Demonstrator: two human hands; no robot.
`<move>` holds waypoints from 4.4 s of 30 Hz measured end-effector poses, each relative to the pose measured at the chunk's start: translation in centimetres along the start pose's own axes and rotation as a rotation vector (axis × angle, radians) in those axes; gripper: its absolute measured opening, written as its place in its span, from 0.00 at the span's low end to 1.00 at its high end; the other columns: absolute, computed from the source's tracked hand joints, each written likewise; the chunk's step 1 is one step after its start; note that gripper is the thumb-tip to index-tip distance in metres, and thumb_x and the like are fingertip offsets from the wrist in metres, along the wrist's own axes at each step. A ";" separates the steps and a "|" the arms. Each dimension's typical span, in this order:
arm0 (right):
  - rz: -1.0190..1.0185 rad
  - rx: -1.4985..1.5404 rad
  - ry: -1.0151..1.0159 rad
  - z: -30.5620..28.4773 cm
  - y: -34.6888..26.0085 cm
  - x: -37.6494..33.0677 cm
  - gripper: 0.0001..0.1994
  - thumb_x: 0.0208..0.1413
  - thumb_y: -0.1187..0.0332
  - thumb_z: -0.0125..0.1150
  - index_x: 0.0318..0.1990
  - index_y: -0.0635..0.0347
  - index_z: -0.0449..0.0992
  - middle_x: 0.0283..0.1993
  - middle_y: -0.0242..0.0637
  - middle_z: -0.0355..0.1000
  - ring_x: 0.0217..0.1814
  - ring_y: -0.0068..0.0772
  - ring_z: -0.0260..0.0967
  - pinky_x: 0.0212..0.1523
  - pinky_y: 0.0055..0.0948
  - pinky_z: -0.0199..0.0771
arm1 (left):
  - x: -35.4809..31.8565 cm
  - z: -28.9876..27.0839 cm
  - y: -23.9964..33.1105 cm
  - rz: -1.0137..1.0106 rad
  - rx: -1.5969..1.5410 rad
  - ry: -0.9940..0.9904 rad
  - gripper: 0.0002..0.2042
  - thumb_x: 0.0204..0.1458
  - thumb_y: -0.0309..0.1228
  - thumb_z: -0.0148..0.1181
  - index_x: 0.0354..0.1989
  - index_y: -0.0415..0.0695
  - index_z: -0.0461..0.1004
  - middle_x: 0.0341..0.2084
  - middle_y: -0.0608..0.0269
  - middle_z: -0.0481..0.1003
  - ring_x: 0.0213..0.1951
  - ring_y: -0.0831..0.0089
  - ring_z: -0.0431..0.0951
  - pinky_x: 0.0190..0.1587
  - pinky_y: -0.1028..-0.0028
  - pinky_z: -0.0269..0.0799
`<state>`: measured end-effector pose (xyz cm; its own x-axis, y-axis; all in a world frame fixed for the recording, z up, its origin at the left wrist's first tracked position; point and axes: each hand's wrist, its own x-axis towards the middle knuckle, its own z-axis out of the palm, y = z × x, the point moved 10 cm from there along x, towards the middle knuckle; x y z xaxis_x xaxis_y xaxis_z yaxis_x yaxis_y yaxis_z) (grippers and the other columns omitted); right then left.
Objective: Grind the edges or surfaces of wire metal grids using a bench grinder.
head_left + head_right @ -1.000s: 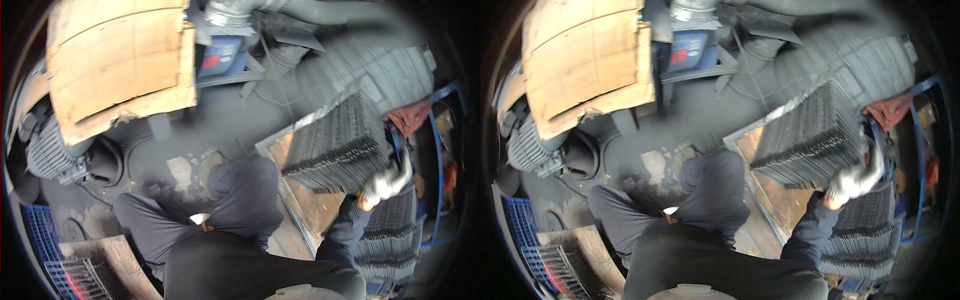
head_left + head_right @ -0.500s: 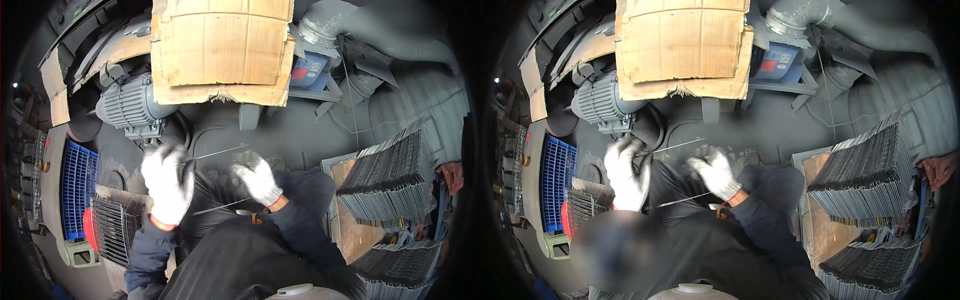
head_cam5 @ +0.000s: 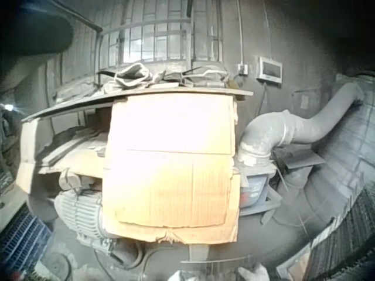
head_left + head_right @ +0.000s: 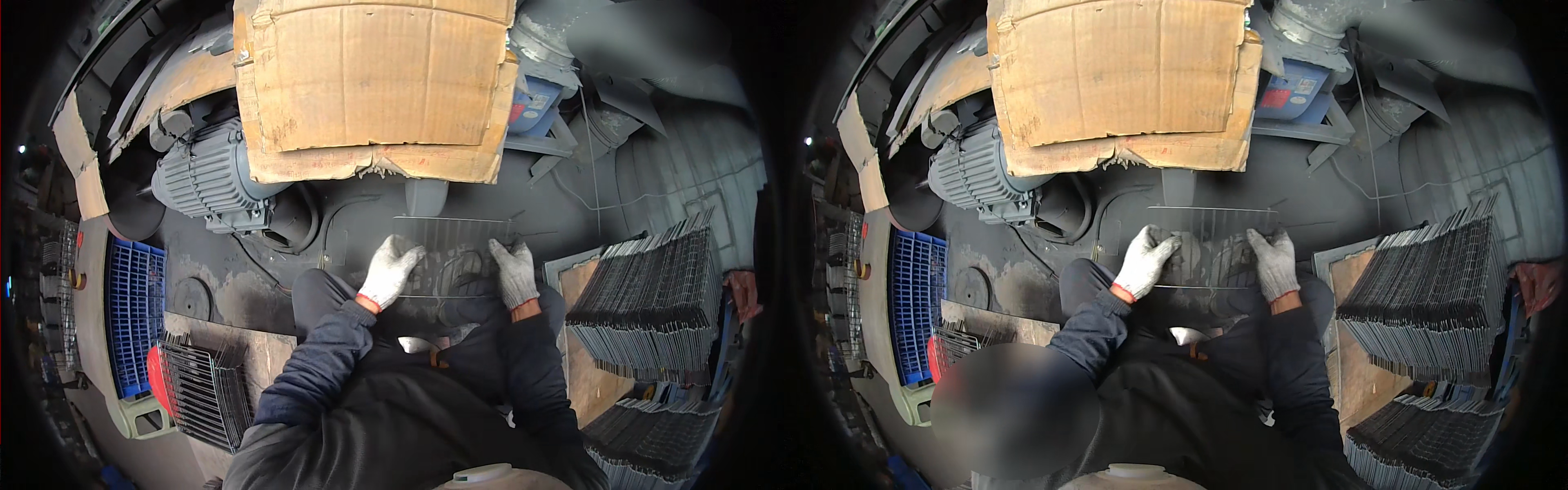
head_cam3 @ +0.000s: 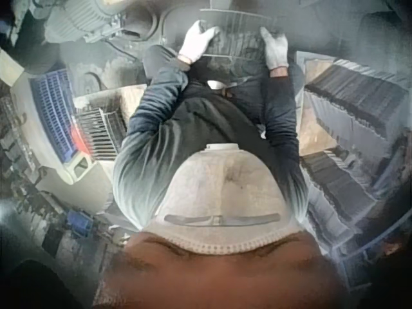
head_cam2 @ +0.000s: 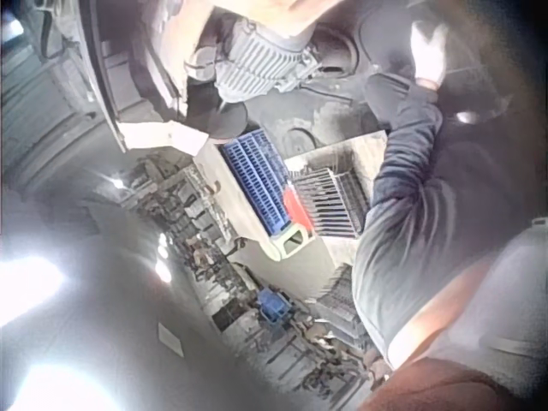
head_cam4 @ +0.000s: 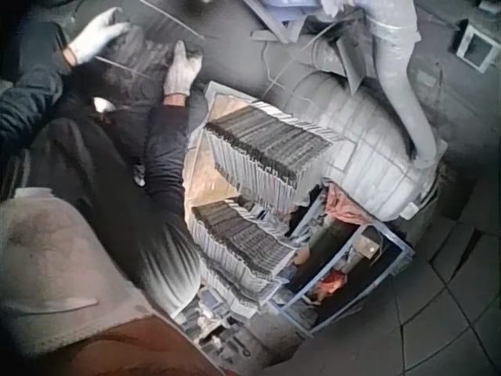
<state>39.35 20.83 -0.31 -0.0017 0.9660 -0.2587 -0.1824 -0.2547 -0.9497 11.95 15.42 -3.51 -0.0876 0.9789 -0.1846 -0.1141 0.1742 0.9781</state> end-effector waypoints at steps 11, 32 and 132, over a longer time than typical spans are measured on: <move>-0.053 0.024 0.015 0.8 0.2 0.7 0.09 0.65 0.78 0.66 0.51 0.63 0.80 0.46 0.37 0.82 0.45 0.28 0.81 0.47 0.29 0.84 | 0.7 -0.8 -2.9 -0.080 -0.061 0.034 0.16 0.63 0.32 0.69 0.53 0.35 0.73 0.38 0.58 0.82 0.38 0.71 0.80 0.43 0.71 0.77; 0.411 -0.249 -0.128 3.2 0.6 -2.9 0.12 0.66 0.71 0.65 0.54 0.66 0.81 0.48 0.37 0.82 0.45 0.25 0.79 0.45 0.27 0.79 | -2.1 -4.1 -0.2 -0.441 -0.264 0.067 0.15 0.63 0.29 0.68 0.55 0.36 0.75 0.39 0.61 0.81 0.32 0.74 0.80 0.33 0.72 0.82; 0.283 0.031 0.073 0.5 -2.3 -1.9 0.12 0.65 0.70 0.65 0.52 0.67 0.83 0.45 0.38 0.82 0.42 0.27 0.79 0.43 0.26 0.79 | 0.9 -0.2 -0.6 -0.432 -0.389 -0.072 0.16 0.64 0.26 0.64 0.58 0.38 0.72 0.42 0.58 0.80 0.35 0.70 0.82 0.35 0.66 0.84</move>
<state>39.32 19.63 2.46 0.0139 0.8504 -0.5260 -0.2152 -0.5112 -0.8321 11.79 16.14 -4.23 0.1133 0.8351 -0.5383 -0.4806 0.5202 0.7060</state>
